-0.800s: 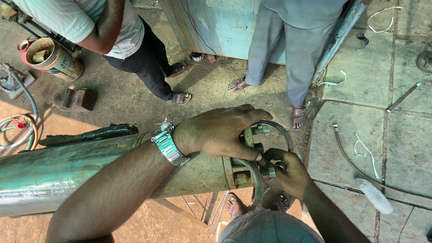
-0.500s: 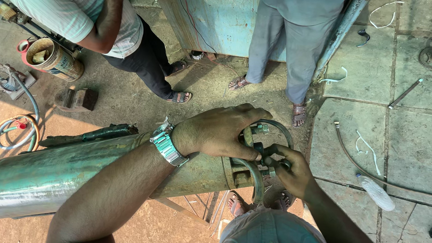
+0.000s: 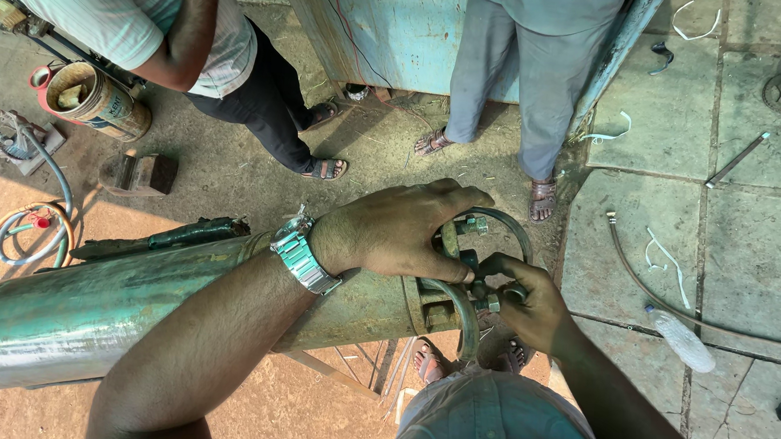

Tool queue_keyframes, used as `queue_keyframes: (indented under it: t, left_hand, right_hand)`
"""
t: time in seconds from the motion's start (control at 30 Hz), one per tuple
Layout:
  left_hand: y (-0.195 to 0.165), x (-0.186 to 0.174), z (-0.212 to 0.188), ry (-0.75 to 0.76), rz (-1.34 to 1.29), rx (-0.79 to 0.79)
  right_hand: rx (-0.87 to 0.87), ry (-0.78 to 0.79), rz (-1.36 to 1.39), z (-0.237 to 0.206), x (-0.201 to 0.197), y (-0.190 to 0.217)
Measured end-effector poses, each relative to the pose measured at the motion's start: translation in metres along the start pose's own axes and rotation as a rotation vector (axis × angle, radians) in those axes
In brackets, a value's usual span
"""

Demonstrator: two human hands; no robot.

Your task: The person uses a wrench to tighten bolts on a metal clamp attached to a large green pipe. They then scrape residue from the inside of a circular metal part with a small tool. The person works in a workshop with tools and parts visible on the floor and a nearby table.

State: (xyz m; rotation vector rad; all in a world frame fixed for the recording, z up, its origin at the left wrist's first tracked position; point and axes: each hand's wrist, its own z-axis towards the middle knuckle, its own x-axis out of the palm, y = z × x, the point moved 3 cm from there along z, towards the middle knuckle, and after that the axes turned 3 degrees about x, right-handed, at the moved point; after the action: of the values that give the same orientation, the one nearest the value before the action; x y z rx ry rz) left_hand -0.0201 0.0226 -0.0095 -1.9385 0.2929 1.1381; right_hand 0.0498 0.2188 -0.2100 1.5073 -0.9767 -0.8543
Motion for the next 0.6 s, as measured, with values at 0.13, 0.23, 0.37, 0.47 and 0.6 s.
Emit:
queue_keyframes:
  t: [0.13,0.23,0.37,0.47,0.6]
  left_hand:
    - [0.001,0.002,-0.001,0.025,0.001,-0.042]
    - [0.001,0.003,0.001,0.042,-0.004,-0.066]
    - [-0.001,0.0,0.002,0.018,0.012,-0.029]
    - [-0.002,-0.001,0.002,0.034,0.016,-0.053]
    - [-0.002,0.001,0.002,0.062,0.005,-0.101]
  right_hand:
    - [-0.211,0.042,0.094,-0.006,-0.007,0.011]
    - [-0.111,-0.063,0.006,-0.001,0.001,0.004]
    - [-0.15,0.017,0.048,0.001,0.003,0.001]
    - [-0.086,0.072,0.156,-0.004,-0.006,0.0]
    - [-0.033,-0.063,0.171,-0.001,-0.004,-0.007]
